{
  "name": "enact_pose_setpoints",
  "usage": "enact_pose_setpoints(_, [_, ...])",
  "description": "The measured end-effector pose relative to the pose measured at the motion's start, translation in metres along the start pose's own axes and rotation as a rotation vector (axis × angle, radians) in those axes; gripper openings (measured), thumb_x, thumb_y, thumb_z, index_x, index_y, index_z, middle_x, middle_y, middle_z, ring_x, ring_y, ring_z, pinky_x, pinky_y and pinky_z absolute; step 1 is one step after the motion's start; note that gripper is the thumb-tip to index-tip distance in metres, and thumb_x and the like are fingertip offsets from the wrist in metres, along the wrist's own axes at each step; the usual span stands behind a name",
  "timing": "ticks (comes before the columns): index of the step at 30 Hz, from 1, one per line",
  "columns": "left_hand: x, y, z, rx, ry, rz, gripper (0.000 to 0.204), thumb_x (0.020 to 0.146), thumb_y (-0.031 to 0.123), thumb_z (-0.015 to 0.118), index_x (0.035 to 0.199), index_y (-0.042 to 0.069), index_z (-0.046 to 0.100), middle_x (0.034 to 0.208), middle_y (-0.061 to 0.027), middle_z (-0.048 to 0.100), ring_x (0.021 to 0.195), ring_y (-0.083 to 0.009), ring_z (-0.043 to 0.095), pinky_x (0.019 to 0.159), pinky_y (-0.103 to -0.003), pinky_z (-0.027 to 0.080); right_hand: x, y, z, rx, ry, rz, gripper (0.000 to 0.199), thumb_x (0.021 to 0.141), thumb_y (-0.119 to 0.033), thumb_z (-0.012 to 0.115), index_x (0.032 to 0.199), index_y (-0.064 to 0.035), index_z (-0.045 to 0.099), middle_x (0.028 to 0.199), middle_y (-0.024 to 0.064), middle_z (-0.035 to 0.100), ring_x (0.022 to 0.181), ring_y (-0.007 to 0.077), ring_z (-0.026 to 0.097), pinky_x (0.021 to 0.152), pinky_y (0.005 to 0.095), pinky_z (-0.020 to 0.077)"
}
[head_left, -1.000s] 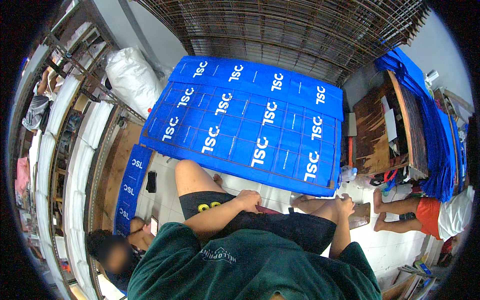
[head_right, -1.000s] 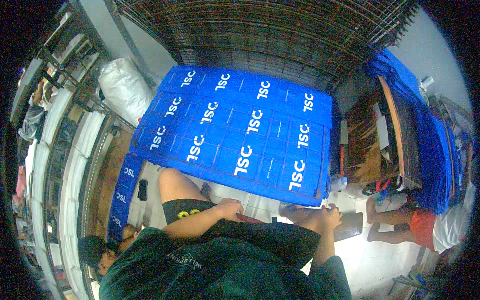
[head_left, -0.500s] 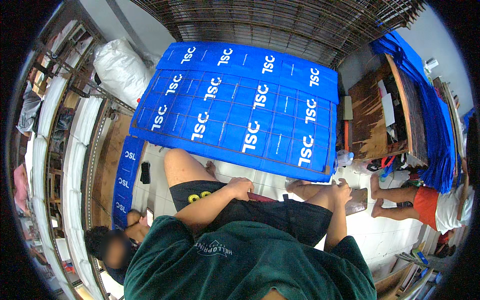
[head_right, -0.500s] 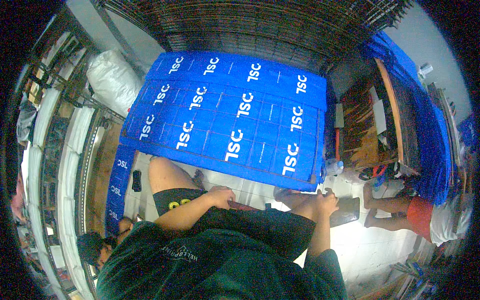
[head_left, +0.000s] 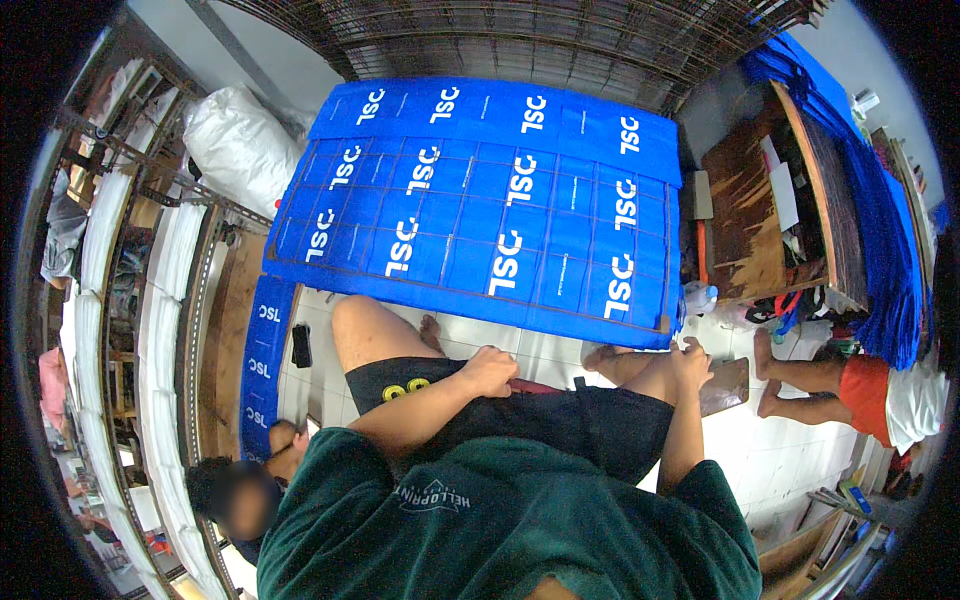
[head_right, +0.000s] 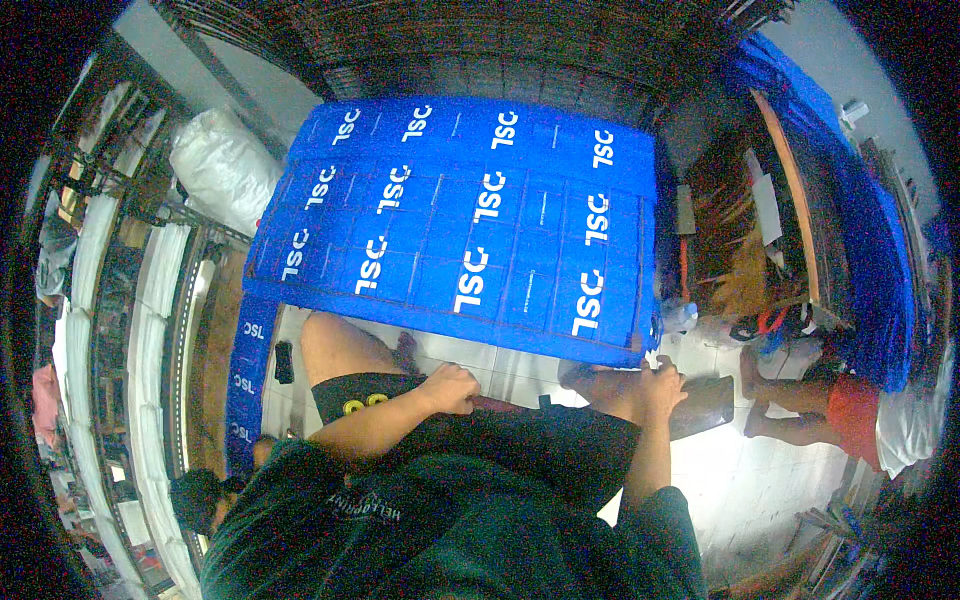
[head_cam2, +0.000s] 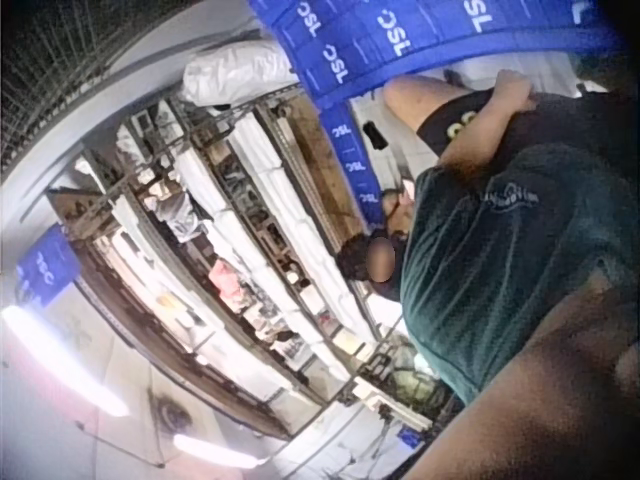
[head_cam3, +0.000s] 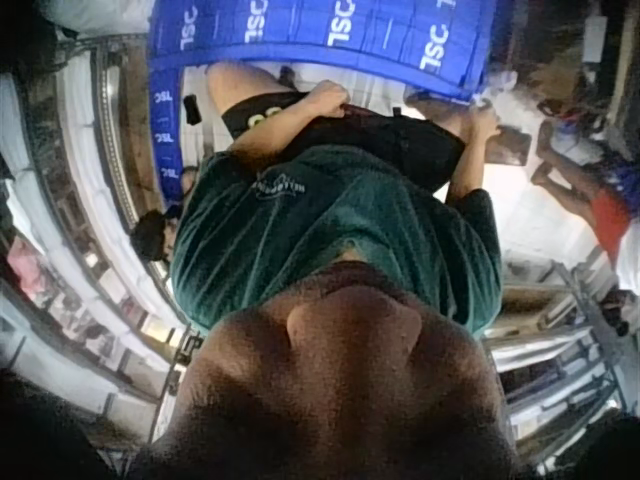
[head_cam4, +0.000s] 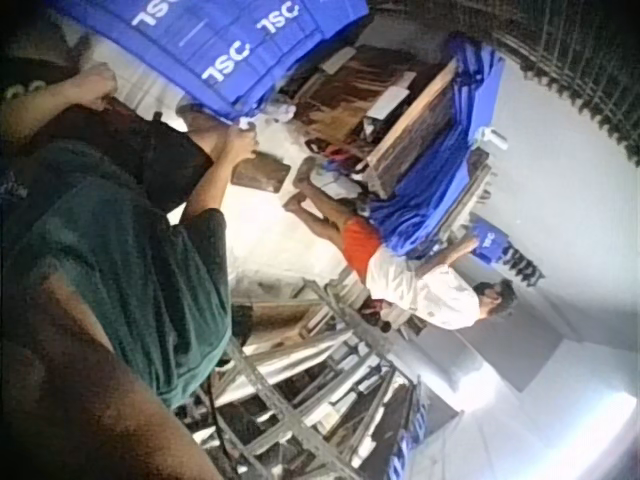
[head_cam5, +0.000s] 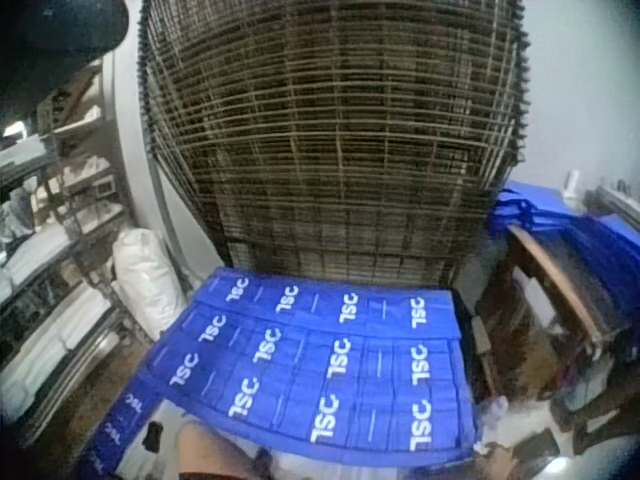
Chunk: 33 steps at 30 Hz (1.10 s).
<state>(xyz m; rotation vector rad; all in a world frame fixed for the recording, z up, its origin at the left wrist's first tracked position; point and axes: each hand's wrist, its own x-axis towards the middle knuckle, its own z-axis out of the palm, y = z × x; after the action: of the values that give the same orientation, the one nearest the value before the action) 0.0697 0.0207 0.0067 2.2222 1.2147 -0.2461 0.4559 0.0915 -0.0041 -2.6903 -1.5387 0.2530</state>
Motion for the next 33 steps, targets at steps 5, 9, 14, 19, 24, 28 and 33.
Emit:
enact_pose_setpoints(5, [0.002, -0.001, 0.013, 0.106, 0.025, 0.016, 0.021, 0.064, 0.026, 0.066, 0.077, 0.01, 0.067, 0.077, -0.0148, 0.064, 0.076, -0.0325, 0.063, 0.071, -0.044, 0.05, -0.002, 0.001, -0.002, 0.005, -0.03, 0.01, 0.043, 0.073, -0.042, 0.066, 0.109, -0.0201, 0.06, 0.103, 0.0033, 0.064, 0.11, 0.0256, 0.05, 0.091, 0.0555, 0.0335])
enact_pose_setpoints(9, [0.002, -0.002, 0.009, 0.027, 0.006, -0.008, 0.02, 0.064, 0.026, 0.065, 0.077, 0.012, 0.067, 0.079, -0.0151, 0.064, 0.078, -0.0321, 0.063, 0.072, -0.045, 0.05, -0.002, 0.002, -0.004, 0.004, -0.048, 0.028, 0.044, 0.073, -0.043, 0.066, 0.11, -0.0204, 0.059, 0.103, 0.0037, 0.064, 0.11, 0.0253, 0.05, 0.091, 0.0555, 0.0333])
enact_pose_setpoints(14, [0.003, -0.005, 0.006, -0.07, -0.029, -0.04, 0.021, 0.064, 0.025, 0.066, 0.082, 0.015, 0.066, 0.085, -0.0108, 0.065, 0.083, -0.0311, 0.062, 0.073, -0.044, 0.049, 0.001, 0.0, -0.006, 0.018, -0.089, 0.04, 0.044, 0.074, -0.043, 0.065, 0.111, -0.02, 0.059, 0.104, 0.0039, 0.064, 0.112, 0.0266, 0.049, 0.093, 0.058, 0.0303])
enact_pose_setpoints(19, [0.006, -0.012, 0.015, -0.158, 0.0, -0.016, 0.024, 0.063, 0.024, 0.067, 0.086, 0.016, 0.064, 0.089, -0.0065, 0.063, 0.089, -0.0295, 0.06, 0.074, -0.044, 0.048, 0.002, -0.001, -0.007, -0.002, -0.097, 0.047, 0.044, 0.074, -0.044, 0.065, 0.111, -0.0208, 0.059, 0.105, 0.0028, 0.064, 0.112, 0.0242, 0.05, 0.093, 0.0545, 0.0318])
enact_pose_setpoints(24, [0.005, -0.015, 0.017, -0.197, 0.018, 0.012, 0.025, 0.063, 0.024, 0.068, 0.086, 0.015, 0.063, 0.089, -0.0059, 0.062, 0.09, -0.0289, 0.06, 0.075, -0.045, 0.048, 0.003, -0.001, -0.006, -0.017, -0.1, 0.056, 0.044, 0.073, -0.044, 0.066, 0.111, -0.0217, 0.059, 0.104, 0.0022, 0.064, 0.111, 0.023, 0.05, 0.093, 0.0531, 0.0325])
enact_pose_setpoints(28, [0.001, 0.003, -0.002, -0.014, -0.017, 0.024, 0.023, 0.065, 0.022, 0.067, 0.086, 0.014, 0.063, 0.09, -0.0069, 0.063, 0.089, -0.0285, 0.061, 0.075, -0.045, 0.048, 0.003, 0.002, -0.002, -0.015, -0.073, 0.037, 0.044, 0.074, -0.045, 0.065, 0.11, -0.0212, 0.059, 0.104, 0.0034, 0.064, 0.11, 0.0251, 0.051, 0.092, 0.0553, 0.0329])
enact_pose_setpoints(33, [-0.001, 0.01, 0.004, 0.074, 0.051, 0.059, 0.017, 0.067, 0.017, 0.065, 0.083, 0.01, 0.064, 0.088, -0.0094, 0.064, 0.085, -0.0282, 0.063, 0.073, -0.043, 0.048, 0.002, 0.001, -0.002, -0.006, -0.06, 0.008, 0.043, 0.074, -0.044, 0.064, 0.109, -0.0193, 0.059, 0.106, 0.0074, 0.063, 0.111, 0.0299, 0.05, 0.091, 0.0607, 0.0321])
